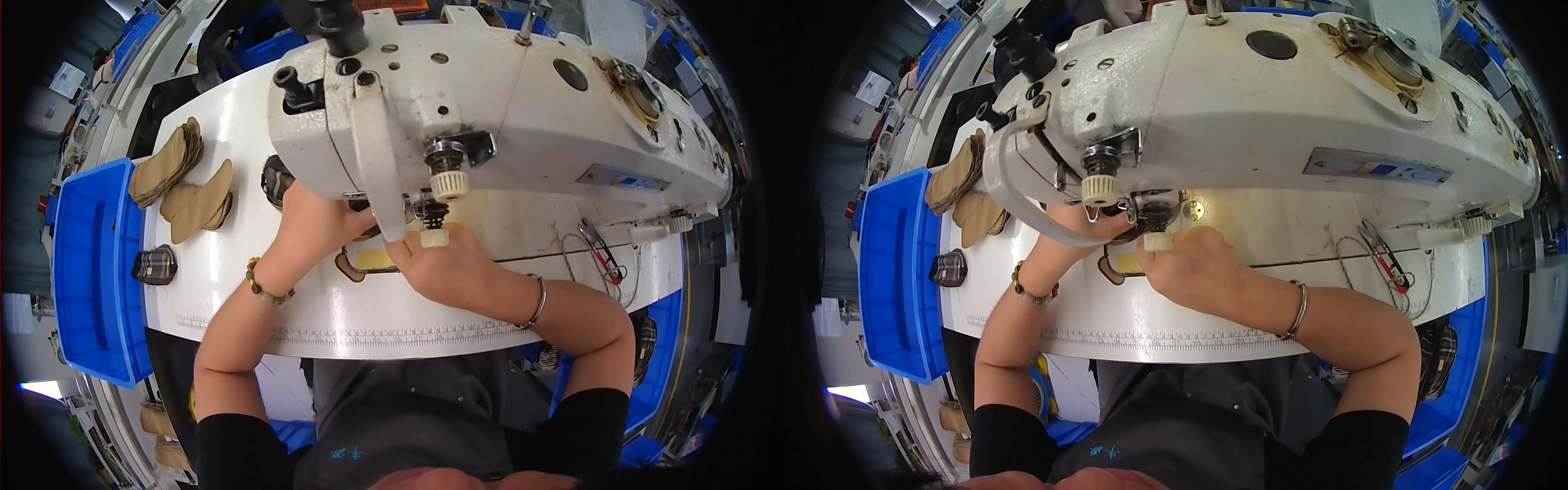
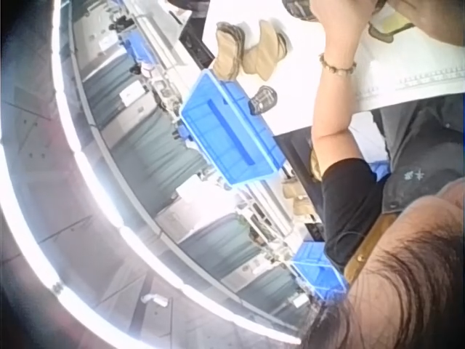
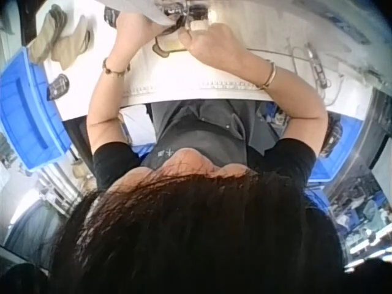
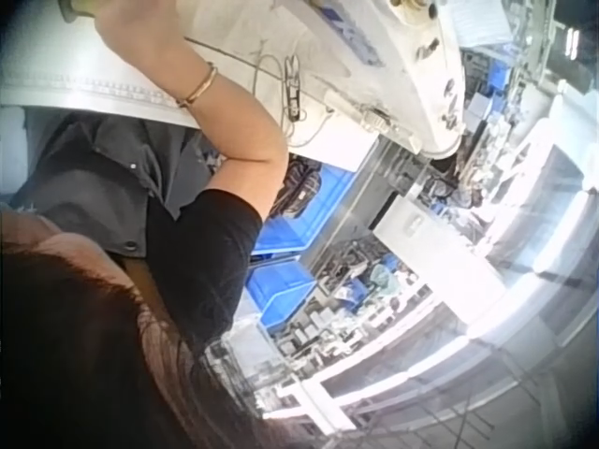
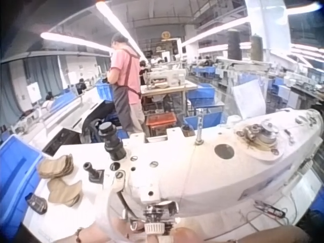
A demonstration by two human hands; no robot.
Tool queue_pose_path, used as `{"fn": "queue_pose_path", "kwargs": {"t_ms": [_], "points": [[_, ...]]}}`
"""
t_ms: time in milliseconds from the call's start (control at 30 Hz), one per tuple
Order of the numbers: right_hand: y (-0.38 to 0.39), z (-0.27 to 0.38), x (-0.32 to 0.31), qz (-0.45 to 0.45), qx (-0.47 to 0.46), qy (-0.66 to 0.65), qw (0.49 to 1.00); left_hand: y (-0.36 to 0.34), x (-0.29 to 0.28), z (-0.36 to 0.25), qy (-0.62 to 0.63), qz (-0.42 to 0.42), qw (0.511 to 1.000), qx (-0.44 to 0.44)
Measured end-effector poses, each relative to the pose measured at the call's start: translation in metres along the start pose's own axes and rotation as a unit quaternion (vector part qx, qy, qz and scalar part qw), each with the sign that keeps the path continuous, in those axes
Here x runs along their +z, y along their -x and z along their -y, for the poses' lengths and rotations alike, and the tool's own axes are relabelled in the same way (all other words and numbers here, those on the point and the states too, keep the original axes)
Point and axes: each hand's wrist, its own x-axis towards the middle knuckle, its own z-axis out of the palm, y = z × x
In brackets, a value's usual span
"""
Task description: Sewing together various components of a shoe using an industrial sewing machine.
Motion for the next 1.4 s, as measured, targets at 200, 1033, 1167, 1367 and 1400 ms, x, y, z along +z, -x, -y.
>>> {"fn": "queue_pose_path", "kwargs": {"t_ms": [200, 1033, 1167, 1367, 1400], "points": [[0.001, 0.0, 0.0, 0.042, 0.01, 0.016, 0.999, -0.006, 0.002, 0.015, 0.013, 0.012, 0.999, 0.029], [-0.003, -0.006, -0.008, 0.068, 0.007, -0.059, 0.996, -0.003, 0.005, 0.006, 0.007, -0.018, 1.0, 0.022], [-0.001, -0.007, -0.003, 0.06, 0.004, -0.046, 0.997, -0.006, 0.007, 0.007, -0.02, 0.004, 1.0, 0.003], [0.001, -0.006, 0.003, 0.036, 0.01, -0.037, 0.999, -0.006, -0.003, 0.006, -0.014, 0.06, 0.998, -0.008], [0.001, -0.007, 0.003, 0.041, 0.009, -0.042, 0.998, -0.007, -0.004, 0.006, 0.002, 0.079, 0.997, -0.01]]}}
